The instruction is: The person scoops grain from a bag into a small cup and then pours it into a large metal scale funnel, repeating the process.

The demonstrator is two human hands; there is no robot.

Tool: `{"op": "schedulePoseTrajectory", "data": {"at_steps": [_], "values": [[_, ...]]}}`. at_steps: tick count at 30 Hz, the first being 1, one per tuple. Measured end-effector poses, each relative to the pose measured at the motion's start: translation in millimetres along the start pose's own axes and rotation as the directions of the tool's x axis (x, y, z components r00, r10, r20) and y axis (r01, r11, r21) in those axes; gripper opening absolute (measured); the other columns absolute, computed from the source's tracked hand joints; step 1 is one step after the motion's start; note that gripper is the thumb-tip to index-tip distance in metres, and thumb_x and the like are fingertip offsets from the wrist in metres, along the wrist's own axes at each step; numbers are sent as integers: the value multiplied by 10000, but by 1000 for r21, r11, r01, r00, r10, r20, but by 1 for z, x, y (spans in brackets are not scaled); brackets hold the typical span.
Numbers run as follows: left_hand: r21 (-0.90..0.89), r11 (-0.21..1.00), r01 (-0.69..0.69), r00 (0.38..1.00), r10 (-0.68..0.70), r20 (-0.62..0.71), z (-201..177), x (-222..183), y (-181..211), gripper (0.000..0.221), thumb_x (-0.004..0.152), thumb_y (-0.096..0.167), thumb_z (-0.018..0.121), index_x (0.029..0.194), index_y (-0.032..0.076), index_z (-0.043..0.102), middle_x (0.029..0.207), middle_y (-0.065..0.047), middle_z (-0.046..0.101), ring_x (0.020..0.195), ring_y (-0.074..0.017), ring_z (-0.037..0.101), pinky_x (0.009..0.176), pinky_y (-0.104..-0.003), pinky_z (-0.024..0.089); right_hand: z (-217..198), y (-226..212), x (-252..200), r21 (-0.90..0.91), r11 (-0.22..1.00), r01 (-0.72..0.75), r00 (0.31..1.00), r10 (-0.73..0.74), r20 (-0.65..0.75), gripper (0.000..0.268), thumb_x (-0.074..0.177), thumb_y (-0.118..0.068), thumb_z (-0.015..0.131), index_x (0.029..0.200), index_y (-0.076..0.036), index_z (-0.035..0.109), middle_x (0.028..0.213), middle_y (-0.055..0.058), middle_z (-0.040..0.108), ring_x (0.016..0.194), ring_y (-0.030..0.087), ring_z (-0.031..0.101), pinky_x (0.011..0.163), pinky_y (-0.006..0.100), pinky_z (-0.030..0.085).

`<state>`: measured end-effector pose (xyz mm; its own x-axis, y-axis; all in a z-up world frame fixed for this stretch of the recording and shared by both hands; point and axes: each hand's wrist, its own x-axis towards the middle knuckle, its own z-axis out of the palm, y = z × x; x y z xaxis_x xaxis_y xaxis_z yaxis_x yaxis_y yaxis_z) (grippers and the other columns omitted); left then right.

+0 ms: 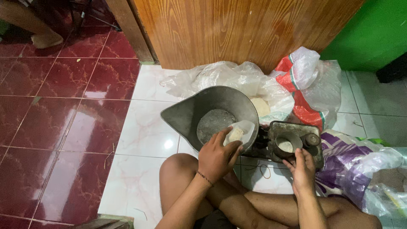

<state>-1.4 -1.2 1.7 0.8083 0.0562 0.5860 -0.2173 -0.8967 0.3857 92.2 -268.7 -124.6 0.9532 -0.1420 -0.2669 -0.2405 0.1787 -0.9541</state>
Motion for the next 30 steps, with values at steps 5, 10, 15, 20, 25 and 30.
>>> {"op": "schedulePoseTrajectory", "data": {"at_steps": [5, 10, 15, 20, 25, 30], "values": [[2, 1000, -10, 1000, 10, 3, 0, 2, 0, 137, 912, 294, 620, 915, 201, 721, 1226, -134, 580, 914, -289, 624, 559, -383, 497, 6, -7, -3, 58, 998, -36, 999, 39, -37, 291, 959, -282, 534, 1197, -127, 473, 1152, 87, 580, 978, 281, 601, 864, 436, 531], [-27, 999, -25, 1000, 25, -10, 0, 1, -1, 113, 906, 285, 647, 945, 206, 716, 1249, -126, 568, 906, -282, 624, 576, -369, 498, 20, -37, -17, 195, 979, 62, 993, -40, -113, 208, 939, -303, 556, 1104, -193, 491, 1085, 37, 607, 966, 232, 634, 814, 447, 571], [-31, 999, -33, 999, 33, -13, -3, 4, -1, 116, 917, 286, 634, 943, 200, 707, 1250, -136, 567, 918, -291, 606, 620, -372, 501, 52, -79, -39, 173, 953, 247, 969, -245, -34, 251, 929, -262, 581, 1131, -168, 465, 1080, 60, 598, 950, 184, 616, 841, 375, 563], [45, 999, 24, 1000, -25, 15, -1, 1, 2, 97, 868, 326, 685, 880, 241, 729, 1160, -73, 610, 937, -284, 667, 592, -377, 572, 78, -94, -45, -79, 804, 589, 808, -582, 96, 546, 894, -144, 705, 1322, -30, 387, 1204, 130, 436, 1102, 209, 492, 980, 369, 474], [29, 999, -19, 1000, 19, -20, 5, 2, -1, 111, 891, 333, 667, 917, 251, 737, 1172, -104, 603, 938, -318, 663, 569, -391, 560, 108, -113, -67, -170, 720, 673, 735, -627, 256, 675, 766, -145, 812, 1293, -25, 408, 1264, 90, 365, 1094, 163, 405, 959, 321, 432], [26, 1000, -13, 999, 15, -41, 4, 4, 0, 109, 885, 333, 669, 915, 251, 734, 1171, -97, 605, 940, -323, 662, 566, -399, 555, 119, -136, -81, -320, 482, 815, 577, -721, 383, 671, 747, -195, 846, 1248, 4, 445, 1248, 150, 365, 1114, 262, 421, 956, 388, 448]]}}
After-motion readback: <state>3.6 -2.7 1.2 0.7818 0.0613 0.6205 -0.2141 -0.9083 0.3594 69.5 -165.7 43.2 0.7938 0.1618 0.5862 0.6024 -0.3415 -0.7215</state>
